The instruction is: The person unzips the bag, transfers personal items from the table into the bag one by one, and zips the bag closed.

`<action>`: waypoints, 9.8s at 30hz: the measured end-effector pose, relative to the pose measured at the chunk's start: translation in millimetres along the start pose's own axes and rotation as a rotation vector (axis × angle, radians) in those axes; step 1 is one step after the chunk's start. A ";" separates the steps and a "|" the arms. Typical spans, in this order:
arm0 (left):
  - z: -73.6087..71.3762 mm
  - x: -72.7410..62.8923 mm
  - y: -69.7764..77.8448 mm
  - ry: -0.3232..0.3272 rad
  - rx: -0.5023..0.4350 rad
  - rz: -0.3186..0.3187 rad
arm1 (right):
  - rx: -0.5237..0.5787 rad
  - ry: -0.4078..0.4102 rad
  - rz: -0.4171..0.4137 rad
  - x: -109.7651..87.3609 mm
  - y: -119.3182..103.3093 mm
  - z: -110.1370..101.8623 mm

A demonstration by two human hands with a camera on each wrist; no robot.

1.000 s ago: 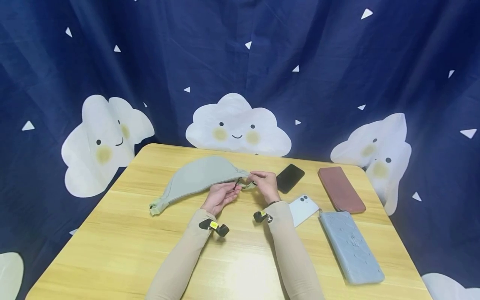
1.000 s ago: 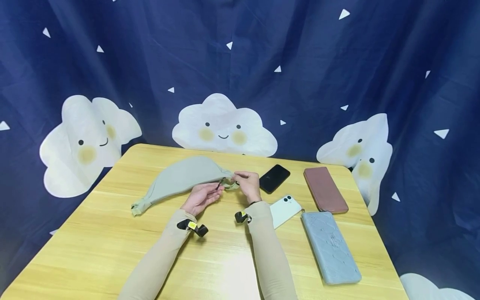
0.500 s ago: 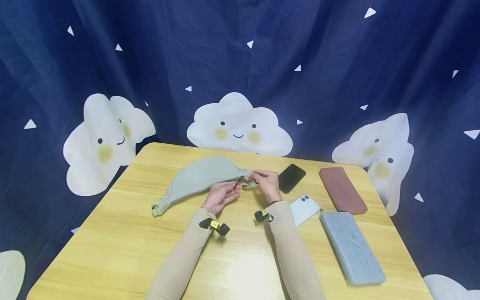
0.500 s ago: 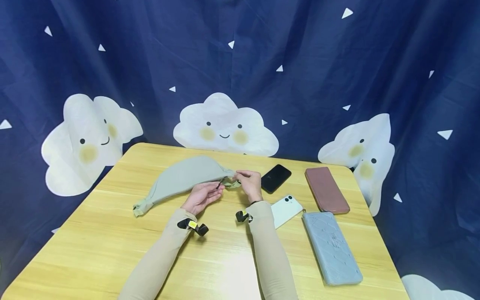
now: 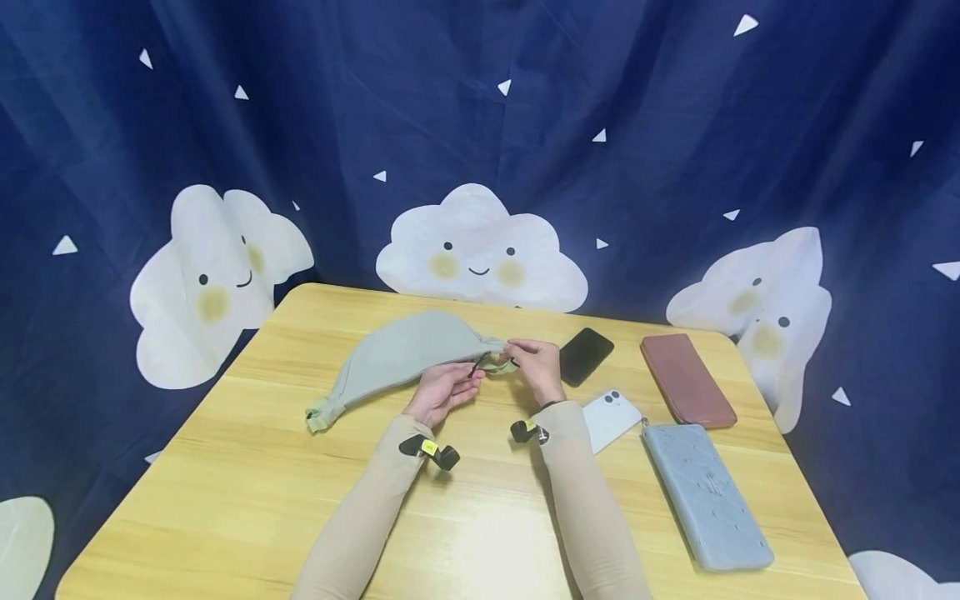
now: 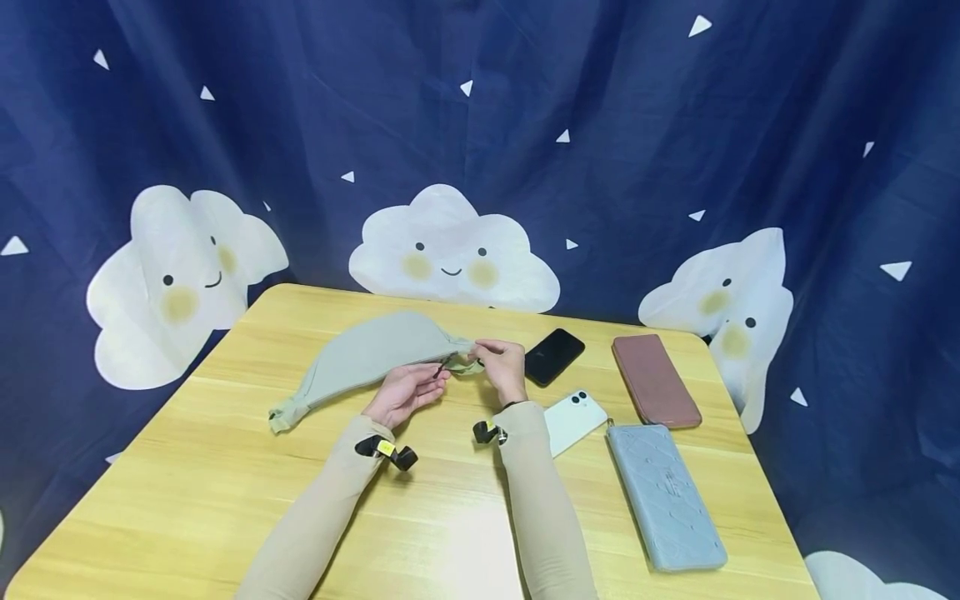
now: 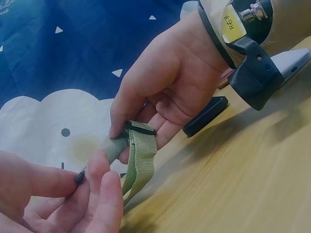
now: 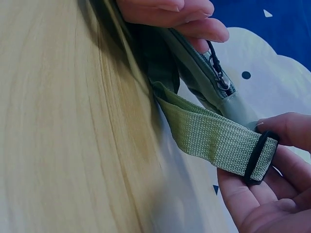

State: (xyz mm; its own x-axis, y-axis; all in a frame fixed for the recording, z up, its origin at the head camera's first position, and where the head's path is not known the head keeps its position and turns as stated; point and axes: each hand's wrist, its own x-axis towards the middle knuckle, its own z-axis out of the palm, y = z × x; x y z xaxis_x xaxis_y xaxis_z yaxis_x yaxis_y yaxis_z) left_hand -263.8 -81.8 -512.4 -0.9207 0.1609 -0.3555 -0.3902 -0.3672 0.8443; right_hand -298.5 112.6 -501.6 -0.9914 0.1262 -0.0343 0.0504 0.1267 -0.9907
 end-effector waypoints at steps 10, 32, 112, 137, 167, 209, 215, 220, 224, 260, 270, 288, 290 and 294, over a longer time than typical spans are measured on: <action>0.1 -1.1 1.4 0.010 -0.005 -0.017 | 0.005 0.008 0.007 1.1 0.3 0.3; -5.6 -10.0 1.9 0.005 0.031 0.003 | 0.013 0.042 -0.007 0.8 -1.0 -2.4; -24.4 -33.8 0.6 0.011 0.126 0.043 | 0.008 0.037 0.037 -3.2 -3.6 -5.4; -32.1 -44.2 1.1 0.005 0.168 0.043 | 0.010 0.044 0.037 -1.2 -1.5 -8.8; -39.2 -51.5 3.0 0.006 0.203 0.048 | 0.022 0.039 0.083 -2.3 -7.2 -11.7; -48.5 -61.4 6.3 -0.019 0.247 0.086 | 0.047 0.090 0.102 2.4 -0.8 -17.7; -51.4 -63.1 7.3 -0.019 0.254 0.083 | 0.043 0.099 0.105 4.0 -0.9 -19.3; -54.1 -63.1 7.6 -0.015 0.255 0.077 | 0.047 0.088 0.109 3.1 -3.1 -19.9; -56.4 -64.5 8.0 -0.014 0.261 0.074 | 0.043 0.089 0.117 2.7 -3.6 -20.0; -67.5 -81.4 9.1 0.014 0.287 0.084 | 0.062 0.105 0.126 5.2 -5.0 -23.6; -71.7 -86.1 9.0 0.015 0.292 0.088 | 0.066 0.115 0.135 5.9 -4.6 -23.1; -78.2 -94.4 9.1 0.050 0.342 0.091 | 0.079 0.134 0.136 5.6 -6.1 -25.6; -78.4 -95.9 9.5 0.050 0.345 0.091 | 0.077 0.134 0.135 5.8 -5.5 -25.6; -79.9 -99.2 9.8 0.050 0.359 0.091 | 0.072 0.139 0.129 6.9 -4.1 -25.2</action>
State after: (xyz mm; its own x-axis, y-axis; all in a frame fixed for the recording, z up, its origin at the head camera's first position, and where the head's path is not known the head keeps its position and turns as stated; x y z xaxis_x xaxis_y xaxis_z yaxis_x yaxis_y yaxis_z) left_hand -176.7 -174.6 -500.9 -0.9542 0.0943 -0.2839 -0.2879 -0.0316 0.9571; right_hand -302.6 137.7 -494.5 -0.9510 0.2718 -0.1477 0.1619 0.0305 -0.9863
